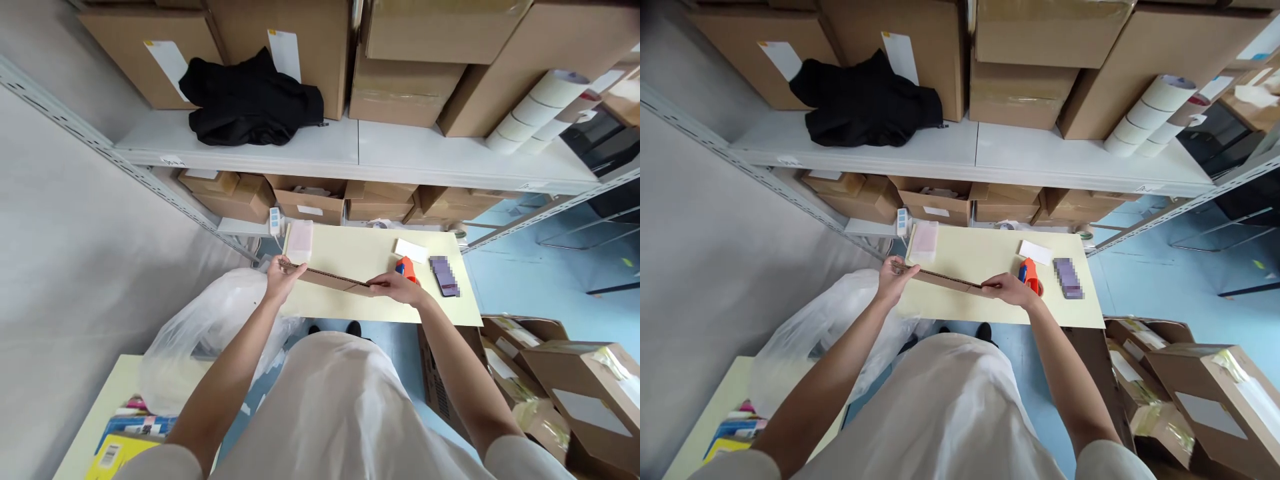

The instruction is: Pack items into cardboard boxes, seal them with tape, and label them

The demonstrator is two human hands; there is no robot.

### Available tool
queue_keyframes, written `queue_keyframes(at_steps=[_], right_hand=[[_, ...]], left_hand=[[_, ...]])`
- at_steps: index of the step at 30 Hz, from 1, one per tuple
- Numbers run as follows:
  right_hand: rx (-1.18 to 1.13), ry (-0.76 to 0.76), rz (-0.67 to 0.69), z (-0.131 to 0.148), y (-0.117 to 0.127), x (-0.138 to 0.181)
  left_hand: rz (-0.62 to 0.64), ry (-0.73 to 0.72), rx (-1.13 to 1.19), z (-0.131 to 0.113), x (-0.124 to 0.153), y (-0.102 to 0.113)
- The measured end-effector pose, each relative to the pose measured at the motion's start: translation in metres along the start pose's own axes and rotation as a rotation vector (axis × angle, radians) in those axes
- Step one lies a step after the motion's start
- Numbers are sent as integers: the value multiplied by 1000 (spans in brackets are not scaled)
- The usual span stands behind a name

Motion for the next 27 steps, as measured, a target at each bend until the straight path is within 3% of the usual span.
queue_keyframes(at_steps=[4, 6, 9, 12, 16, 20, 22, 27], right_hand=[[195, -104, 152, 3, 0, -20], [338, -65, 146, 11, -1, -28], [689, 74, -24, 27, -2, -35], [953, 84, -211, 32, -7, -35], [1050, 17, -347, 26, -10, -34], [1067, -14, -430, 30, -4, -31], [1068, -15, -446, 35, 0, -31], [1062, -14, -396, 38, -3, -32]], left_hand=[[72, 3, 20, 7, -5, -3], [85, 20, -2, 9, -7, 0], [81, 79, -94, 9, -7, 5], [94, 157, -146, 5, -4, 2], [184, 216, -186, -8, 1, -10], [427, 212, -269, -16, 9, -30], [480, 195, -341, -15, 12, -34], [245, 92, -549, -11, -1, -24]])
Point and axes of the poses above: each hand's wrist, its own x-axis away from the middle knuckle, its own y-axis out of the back of the hand, z = x × y, the point moved 7 cm from there along -x, towards the middle knuckle, and after that the axes turned 7 degrees about -x, right-handed, at the moved point
